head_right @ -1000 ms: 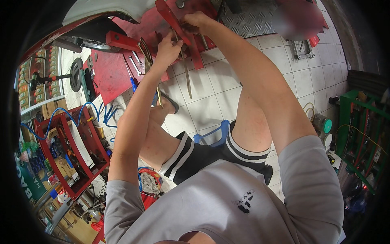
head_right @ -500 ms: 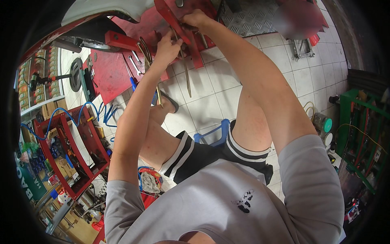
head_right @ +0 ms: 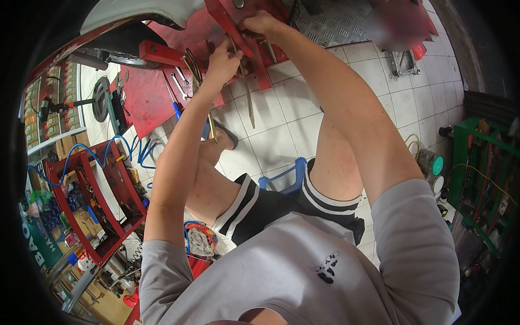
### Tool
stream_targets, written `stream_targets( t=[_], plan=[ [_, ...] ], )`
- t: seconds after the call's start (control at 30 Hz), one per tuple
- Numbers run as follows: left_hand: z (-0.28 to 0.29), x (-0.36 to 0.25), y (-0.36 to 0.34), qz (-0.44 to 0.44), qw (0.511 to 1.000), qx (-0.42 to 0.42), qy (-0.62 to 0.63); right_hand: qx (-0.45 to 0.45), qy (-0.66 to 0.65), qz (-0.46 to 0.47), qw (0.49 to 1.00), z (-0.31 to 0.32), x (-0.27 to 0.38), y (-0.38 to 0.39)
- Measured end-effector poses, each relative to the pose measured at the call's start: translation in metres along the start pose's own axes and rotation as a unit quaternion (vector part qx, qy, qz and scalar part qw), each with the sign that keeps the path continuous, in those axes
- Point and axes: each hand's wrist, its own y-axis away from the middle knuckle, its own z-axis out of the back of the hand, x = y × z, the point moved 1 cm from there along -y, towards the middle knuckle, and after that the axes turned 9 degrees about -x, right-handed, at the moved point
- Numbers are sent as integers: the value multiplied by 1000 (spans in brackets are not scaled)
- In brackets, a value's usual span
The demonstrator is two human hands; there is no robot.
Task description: The person sits on a low stool and assembles small metal parts, including a brass-colored bracket and a bolt, by hand. They manipulate the components, aligning and fitting them together while seated in a workshop environment.
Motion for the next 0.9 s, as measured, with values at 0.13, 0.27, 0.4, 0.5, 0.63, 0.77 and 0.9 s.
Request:
stream_targets(
  t=[0.13,0.27,0.4,0.5,0.63,0.77,0.9],
  plan=[
    [-2,2,-2,-26,999,-2,-19,-16,-53,15,998,1,-6,-6],
    [1,-4,2,4,1000,6,8,-4,-40,-33,999,4,-5,-8],
    [1,-13,5,26,999,14,16,8,-22,-11,1000,6,-7,-6],
    [0,-14,6,34,999,18,22,3,-10,-7,1000,5,-4,-3],
    [4,6,-1,-22,1000,-6,-10,25,-23,6,999,-6,1,1],
    [1,-17,6,38,998,28,37,11,-19,3,1000,7,-3,1],
    [0,-10,2,-3,1000,8,8,15,-1,24,1000,6,-1,2]
  ],
)
